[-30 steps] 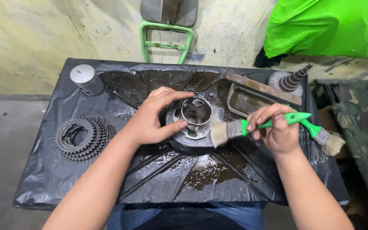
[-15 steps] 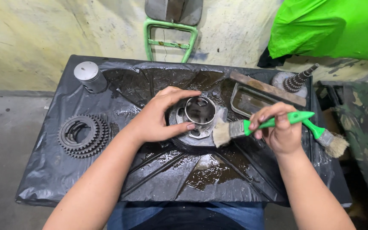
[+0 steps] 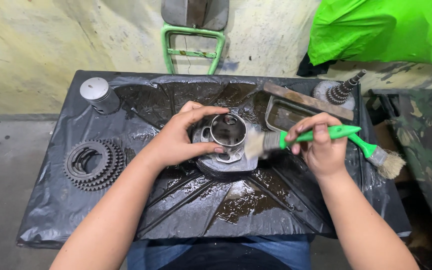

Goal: Cleaning a motorcycle cylinder head with a brush and solvent on a workbench

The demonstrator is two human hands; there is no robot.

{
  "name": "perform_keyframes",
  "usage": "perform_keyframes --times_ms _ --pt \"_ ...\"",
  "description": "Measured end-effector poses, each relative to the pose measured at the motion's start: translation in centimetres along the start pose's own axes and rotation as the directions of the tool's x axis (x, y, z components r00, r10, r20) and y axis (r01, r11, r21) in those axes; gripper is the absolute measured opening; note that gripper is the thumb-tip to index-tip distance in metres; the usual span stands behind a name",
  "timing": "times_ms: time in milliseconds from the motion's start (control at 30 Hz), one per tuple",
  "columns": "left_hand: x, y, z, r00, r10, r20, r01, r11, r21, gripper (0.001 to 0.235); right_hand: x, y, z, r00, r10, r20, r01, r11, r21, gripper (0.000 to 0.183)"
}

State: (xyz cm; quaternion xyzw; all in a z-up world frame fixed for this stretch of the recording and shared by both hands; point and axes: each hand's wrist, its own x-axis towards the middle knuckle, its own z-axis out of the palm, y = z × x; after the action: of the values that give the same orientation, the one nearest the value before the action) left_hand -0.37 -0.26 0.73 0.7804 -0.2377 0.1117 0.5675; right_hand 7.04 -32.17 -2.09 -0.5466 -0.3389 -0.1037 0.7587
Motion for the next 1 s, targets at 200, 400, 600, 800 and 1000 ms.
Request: perform_keyframes --times_ms 200,400,600,800,1000 --pt "0.0 0.3 0.1 1.0 0.011 -0.026 -0.011 1.0 0.006 0.075 -0.2 -1.6 1.6 0.997 -0.076 0.025 0.079 0.99 -0.116 0.045" --pt "0.5 0.8 0.0 0.984 0.167 -0.06 -0.161 0.983 0.09 0.069 0.8 -0.6 -0.6 0.99 0.019 -0.137 -0.037 0.991 -0.127 0.038" --pt "0.3 0.9 -0.8 0.979 0.193 -0.071 -0.178 0.969 0.172 0.042 2.6 -2.7 1.1 0.973 0.199 -0.12 -0.21 0.974 -0.09 0.023" --pt "0.1 0.6 -0.3 0.974 0.181 -0.134 -0.16 0.975 0.155 0.04 5.9 -2.8 2.9 0.969 0.245 -0.025 -0.246 0.961 -0.129 0.03" --pt "0.2 -0.4 0.0 0.949 0.245 -0.2 -0.228 0.968 0.105 0.035 9.0 -1.4 6.2 0.956 0.156 0.249 -0.09 0.962 -0.257 0.032"
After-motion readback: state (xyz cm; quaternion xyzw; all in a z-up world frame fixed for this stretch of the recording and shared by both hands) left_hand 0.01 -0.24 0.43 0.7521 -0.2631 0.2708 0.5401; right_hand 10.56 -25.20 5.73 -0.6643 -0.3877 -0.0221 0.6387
